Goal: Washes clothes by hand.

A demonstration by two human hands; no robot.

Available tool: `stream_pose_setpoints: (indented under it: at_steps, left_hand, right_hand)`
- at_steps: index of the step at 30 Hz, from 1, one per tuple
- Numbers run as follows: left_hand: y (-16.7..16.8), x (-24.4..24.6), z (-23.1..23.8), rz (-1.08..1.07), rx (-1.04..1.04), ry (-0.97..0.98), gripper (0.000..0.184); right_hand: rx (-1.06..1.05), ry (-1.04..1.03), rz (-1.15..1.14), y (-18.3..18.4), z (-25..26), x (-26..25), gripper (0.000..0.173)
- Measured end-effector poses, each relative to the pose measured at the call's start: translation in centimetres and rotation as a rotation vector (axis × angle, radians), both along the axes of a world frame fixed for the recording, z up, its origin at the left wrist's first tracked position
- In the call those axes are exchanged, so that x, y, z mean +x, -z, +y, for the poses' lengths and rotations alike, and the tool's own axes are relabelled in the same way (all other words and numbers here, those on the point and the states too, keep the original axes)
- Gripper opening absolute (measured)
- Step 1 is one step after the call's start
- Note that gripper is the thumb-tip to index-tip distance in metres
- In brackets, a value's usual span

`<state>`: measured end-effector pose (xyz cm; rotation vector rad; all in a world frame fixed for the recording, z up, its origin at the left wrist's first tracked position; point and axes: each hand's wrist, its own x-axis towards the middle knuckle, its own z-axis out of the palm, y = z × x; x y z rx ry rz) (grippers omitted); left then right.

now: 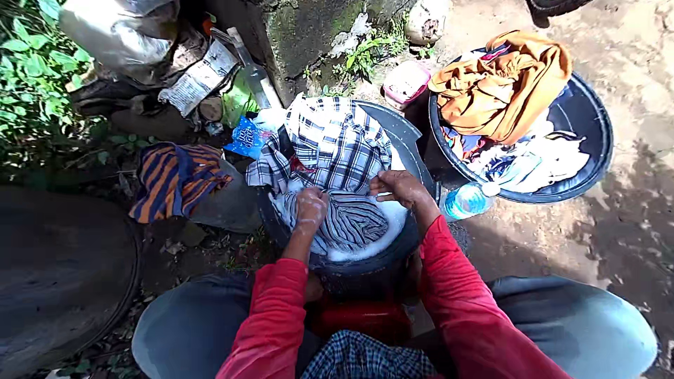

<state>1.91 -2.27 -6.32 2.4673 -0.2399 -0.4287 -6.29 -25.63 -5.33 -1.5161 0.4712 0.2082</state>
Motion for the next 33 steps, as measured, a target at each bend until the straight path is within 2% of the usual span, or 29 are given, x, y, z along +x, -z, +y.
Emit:
stream_pose_setpoints:
  at_steps: [3,6,7,8,9,10,11,13,15,17,18,20,21,22,24,25,27,28,29,30,31,33]
  left_hand:
    - [4.8,-2.4,-2.0,0.288,0.211,0.126,0.041]
    - [7.3,-4.0,-3.2,0.341,0.290,0.114,0.069]
    - [7.8,-4.4,-3.3,0.337,0.301,0.102,0.076]
    - [8.1,-4.6,-3.4,0.334,0.320,0.098,0.076]
    - [8.3,-4.7,-3.4,0.325,0.333,0.105,0.067]
    - [8.3,-4.8,-3.4,0.310,0.324,0.112,0.053]
    - [7.9,-4.8,-3.2,0.304,0.280,0.102,0.045]
    - [6.9,-4.9,-2.6,0.296,0.041,-0.015,0.032]
    - [5.6,-4.7,-2.1,0.369,-0.332,-0.215,0.022]
    - [3.6,-4.2,-1.6,0.523,-0.653,-0.394,0.022]
    - [2.9,-3.9,-1.2,0.581,-0.783,-0.456,0.025]
    - [1.9,-3.5,-0.5,0.640,-0.982,-0.503,0.026]
    - [1.4,-3.4,-0.4,0.644,-1.036,-0.497,0.025]
    - [0.9,-3.2,-0.2,0.622,-1.044,-0.471,0.024]
    - [-0.4,-2.5,0.7,0.484,-0.898,-0.333,0.023]
    - [-1.0,-1.9,1.1,0.375,-0.727,-0.224,0.024]
    - [-2.8,-0.7,1.8,0.173,-0.244,0.002,0.053]
    - [-3.9,-0.2,1.9,0.102,0.019,0.098,0.070]
    - [-4.7,0.2,2.0,0.058,0.248,0.178,0.080]
    - [-5.2,0.8,2.3,0.022,0.394,0.225,0.080]
    - [-5.7,1.5,2.9,-0.008,0.465,0.235,0.076]
    - [-7.7,3.4,4.4,-0.032,0.469,0.188,0.066]
  right_hand:
    - [-0.059,-0.069,0.176,4.3,-1.3,0.7,0.026]
    - [-0.321,-0.338,0.227,7.6,-0.4,1.4,0.021]
    - [-0.433,-0.397,0.195,8.9,0.0,1.7,0.026]
    - [-0.540,-0.430,0.175,10.4,0.4,2.2,0.039]
    - [-0.621,-0.436,0.192,11.5,0.9,2.5,0.053]
    - [-0.685,-0.417,0.226,12.2,1.4,2.9,0.060]
    - [-0.735,-0.387,0.250,12.3,1.9,3.1,0.057]
    - [-0.769,-0.344,0.236,11.8,2.4,3.4,0.036]
    - [-0.730,-0.350,0.160,11.5,2.0,3.3,0.023]
    - [-0.612,-0.330,0.019,11.5,1.5,3.0,0.020]
    - [-0.572,-0.338,-0.035,11.6,1.7,2.8,0.024]
    - [-0.646,-0.423,-0.034,12.3,2.5,3.1,0.046]
    - [-0.679,-0.454,0.000,12.3,3.0,3.2,0.045]
    - [-0.658,-0.415,-0.010,12.1,3.5,3.2,0.033]
    - [-0.445,-0.136,-0.065,10.7,3.8,3.0,0.027]
    - [-0.277,0.043,-0.104,9.6,3.6,3.1,0.026]
    - [-0.061,0.273,-0.144,6.4,3.0,3.3,0.024]
    - [-0.049,0.316,-0.158,4.1,2.6,3.3,0.025]
    - [-0.061,0.329,-0.162,1.4,2.0,3.2,0.026]
    - [-0.072,0.343,-0.174,-1.0,1.1,3.3,0.022]
    - [-0.069,0.350,-0.198,-3.3,0.1,3.4,0.017]
    - [-0.127,0.322,-0.225,-8.1,-1.9,2.0,0.011]
